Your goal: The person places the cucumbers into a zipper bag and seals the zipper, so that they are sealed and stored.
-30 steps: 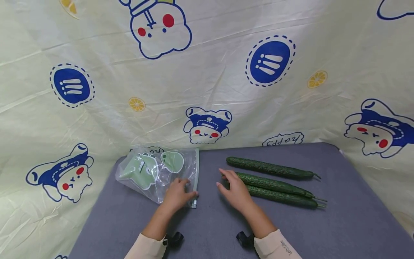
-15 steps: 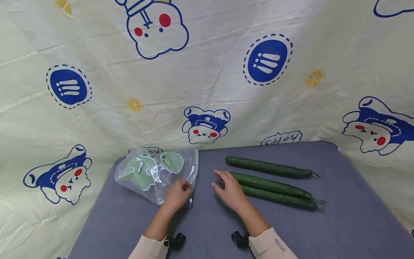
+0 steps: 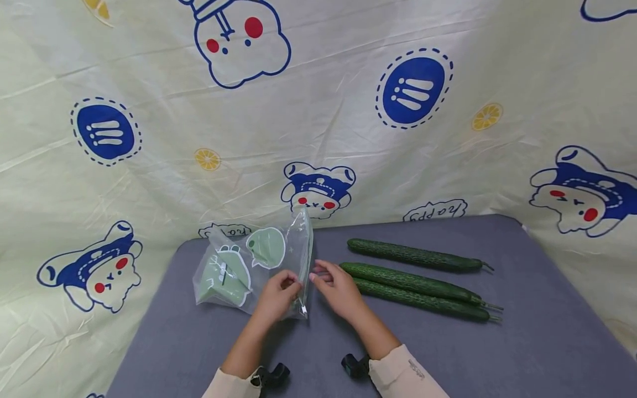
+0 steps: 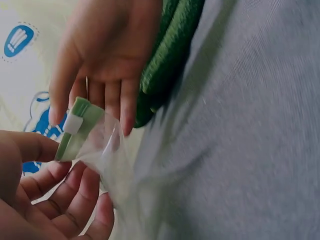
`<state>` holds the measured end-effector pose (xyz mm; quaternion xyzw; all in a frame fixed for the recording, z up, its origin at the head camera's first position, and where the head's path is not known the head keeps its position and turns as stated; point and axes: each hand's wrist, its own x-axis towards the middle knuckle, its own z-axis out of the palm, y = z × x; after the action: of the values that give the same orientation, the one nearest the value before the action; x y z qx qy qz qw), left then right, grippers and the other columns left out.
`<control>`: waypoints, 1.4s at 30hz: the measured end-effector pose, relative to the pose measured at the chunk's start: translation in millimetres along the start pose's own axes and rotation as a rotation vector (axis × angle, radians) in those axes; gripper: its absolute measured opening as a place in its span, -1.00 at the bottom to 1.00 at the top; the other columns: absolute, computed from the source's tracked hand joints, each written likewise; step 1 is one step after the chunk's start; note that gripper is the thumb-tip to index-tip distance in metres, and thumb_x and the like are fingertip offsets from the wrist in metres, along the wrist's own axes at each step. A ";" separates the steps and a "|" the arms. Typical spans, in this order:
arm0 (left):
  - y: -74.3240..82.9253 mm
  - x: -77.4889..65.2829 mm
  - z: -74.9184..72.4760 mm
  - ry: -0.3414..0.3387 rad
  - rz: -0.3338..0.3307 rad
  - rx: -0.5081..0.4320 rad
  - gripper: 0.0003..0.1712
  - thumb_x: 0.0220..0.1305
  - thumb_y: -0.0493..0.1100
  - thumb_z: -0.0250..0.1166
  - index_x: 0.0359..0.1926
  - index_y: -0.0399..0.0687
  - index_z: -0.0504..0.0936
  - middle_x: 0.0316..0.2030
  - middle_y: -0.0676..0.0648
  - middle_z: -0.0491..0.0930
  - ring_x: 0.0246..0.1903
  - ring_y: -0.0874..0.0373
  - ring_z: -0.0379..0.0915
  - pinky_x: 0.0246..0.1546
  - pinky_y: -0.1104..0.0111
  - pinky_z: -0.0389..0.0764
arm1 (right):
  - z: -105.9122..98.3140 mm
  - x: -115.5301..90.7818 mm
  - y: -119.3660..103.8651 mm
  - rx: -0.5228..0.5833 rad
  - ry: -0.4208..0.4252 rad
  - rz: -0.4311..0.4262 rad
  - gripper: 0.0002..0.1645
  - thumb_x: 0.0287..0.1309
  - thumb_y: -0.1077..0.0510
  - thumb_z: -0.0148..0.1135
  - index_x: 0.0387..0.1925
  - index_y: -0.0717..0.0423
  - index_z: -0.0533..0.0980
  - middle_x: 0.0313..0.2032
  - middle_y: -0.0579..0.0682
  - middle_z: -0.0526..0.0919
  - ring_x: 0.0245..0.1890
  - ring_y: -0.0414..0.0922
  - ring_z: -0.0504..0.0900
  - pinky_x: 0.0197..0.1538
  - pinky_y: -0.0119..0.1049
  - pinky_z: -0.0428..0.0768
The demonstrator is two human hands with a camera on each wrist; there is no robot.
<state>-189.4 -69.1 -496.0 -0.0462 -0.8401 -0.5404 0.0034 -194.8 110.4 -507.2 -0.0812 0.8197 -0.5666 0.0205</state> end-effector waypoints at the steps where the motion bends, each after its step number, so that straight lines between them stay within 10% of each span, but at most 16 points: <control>1: 3.2 -1.8 0.2 -0.008 0.008 -0.007 -0.90 0.25 -0.20 0.31 -0.32 -0.17 0.62 -0.38 -0.06 0.63 -0.39 0.28 0.45 -0.33 0.49 0.54 | 0.6 0.7 -1.5 0.023 0.001 0.015 -0.40 0.41 -0.06 0.21 0.37 0.07 0.42 0.16 0.12 0.64 0.06 0.01 0.71 0.07 -0.15 0.75; 16: 20.3 -7.2 0.9 0.049 0.082 0.018 -0.94 0.33 -0.21 0.24 -0.23 -0.08 0.61 -0.46 -0.02 0.60 -0.51 0.32 0.40 -0.52 0.52 0.49 | 11.9 6.5 -16.6 0.149 0.061 -0.032 -0.75 0.40 0.19 0.20 0.02 0.20 0.58 -0.27 0.15 0.75 -0.45 -0.18 0.70 -0.31 -0.11 0.79; 29: 33.7 -7.1 -46.7 0.428 0.045 -0.077 -0.91 0.21 -0.30 0.21 -0.25 -0.09 0.59 -0.62 0.01 0.52 -0.67 0.27 0.45 -0.66 0.48 0.47 | 2.3 13.4 0.9 0.050 0.126 0.162 -0.73 0.46 0.16 0.06 -0.01 0.23 0.58 -0.49 0.12 0.68 -0.64 -0.14 0.62 -0.57 -0.26 0.70; 42: 36.8 -10.3 -52.6 0.261 0.002 -0.156 -0.71 0.41 -0.22 0.21 0.12 -0.05 0.57 -0.41 -0.23 0.63 -0.64 0.10 0.62 -0.50 0.12 0.80 | 1.5 11.2 -4.6 -0.017 0.119 0.049 -0.54 0.42 -0.10 0.19 0.19 0.06 0.54 -0.14 0.03 0.75 -0.20 -0.14 0.70 -0.11 -0.30 0.71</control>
<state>-178.6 -102.4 -441.3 0.0234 -0.7879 -0.6055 0.1095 -205.1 105.6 -502.9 -0.0274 0.8261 -0.5627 -0.0151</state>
